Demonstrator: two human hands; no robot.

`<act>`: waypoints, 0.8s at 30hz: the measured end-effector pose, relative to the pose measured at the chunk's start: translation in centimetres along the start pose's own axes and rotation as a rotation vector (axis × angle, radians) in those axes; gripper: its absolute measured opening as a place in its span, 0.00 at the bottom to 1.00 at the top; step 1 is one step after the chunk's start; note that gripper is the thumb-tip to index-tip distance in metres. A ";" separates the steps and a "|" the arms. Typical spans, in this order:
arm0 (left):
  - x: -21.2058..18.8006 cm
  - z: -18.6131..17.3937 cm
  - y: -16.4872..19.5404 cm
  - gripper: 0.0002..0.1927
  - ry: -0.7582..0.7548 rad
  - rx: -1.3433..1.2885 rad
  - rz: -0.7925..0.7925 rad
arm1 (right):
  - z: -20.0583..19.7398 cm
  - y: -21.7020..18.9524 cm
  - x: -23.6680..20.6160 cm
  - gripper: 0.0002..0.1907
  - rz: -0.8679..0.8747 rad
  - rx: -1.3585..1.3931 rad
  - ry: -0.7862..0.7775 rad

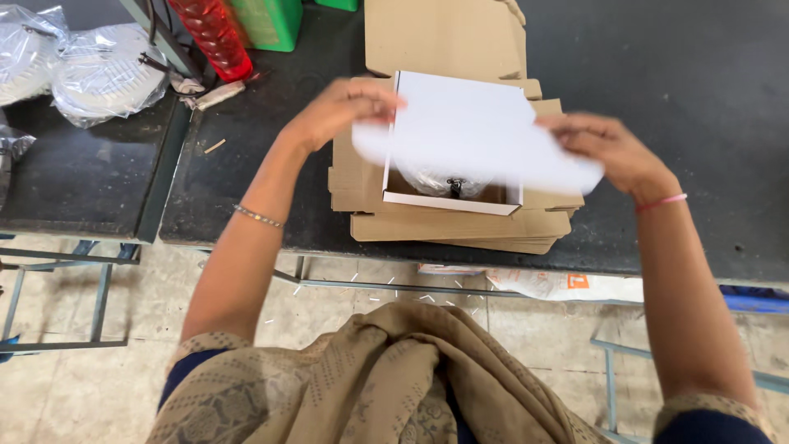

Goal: The person folds and assembles white cardboard inner boxes, fitting the side panels together inside an open brown outer carton. They place a round LED light fixture into a completed white box, close it, and stack the finished boxes on the table.

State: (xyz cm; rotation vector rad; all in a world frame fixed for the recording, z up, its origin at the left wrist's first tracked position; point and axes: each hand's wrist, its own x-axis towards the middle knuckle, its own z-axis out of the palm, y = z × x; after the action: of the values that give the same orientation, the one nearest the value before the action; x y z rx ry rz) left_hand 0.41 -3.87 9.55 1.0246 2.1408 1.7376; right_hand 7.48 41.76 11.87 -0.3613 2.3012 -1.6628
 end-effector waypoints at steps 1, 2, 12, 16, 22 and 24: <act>-0.9 0.4 -0.1 0.15 -0.022 0.023 -0.153 | 0.5 0.2 -0.6 0.25 0.068 -0.083 -0.045; -2.0 1.1 -0.1 0.17 -0.046 0.043 -0.307 | 1.2 0.3 -1.2 0.28 0.071 -0.242 -0.088; -8.0 8.0 0.7 0.46 0.110 0.478 -0.067 | 10.0 0.5 -4.7 0.51 0.222 -0.501 0.156; -8.0 10.0 0.6 0.41 0.261 0.386 -0.076 | 11.2 0.9 -4.8 0.45 -0.069 -0.344 0.272; -6.7 6.4 5.9 0.40 0.457 0.396 0.122 | 5.9 -3.9 -6.0 0.21 -0.124 -0.220 0.355; -4.6 3.9 7.9 0.43 0.438 0.330 0.024 | 3.6 -6.1 -5.2 0.32 -0.097 -0.076 0.367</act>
State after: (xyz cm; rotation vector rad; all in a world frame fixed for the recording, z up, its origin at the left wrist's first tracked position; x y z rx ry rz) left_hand 8.98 -3.16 14.53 0.7901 2.7685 1.7890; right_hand 13.83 38.62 16.97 -0.1984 2.6534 -1.8199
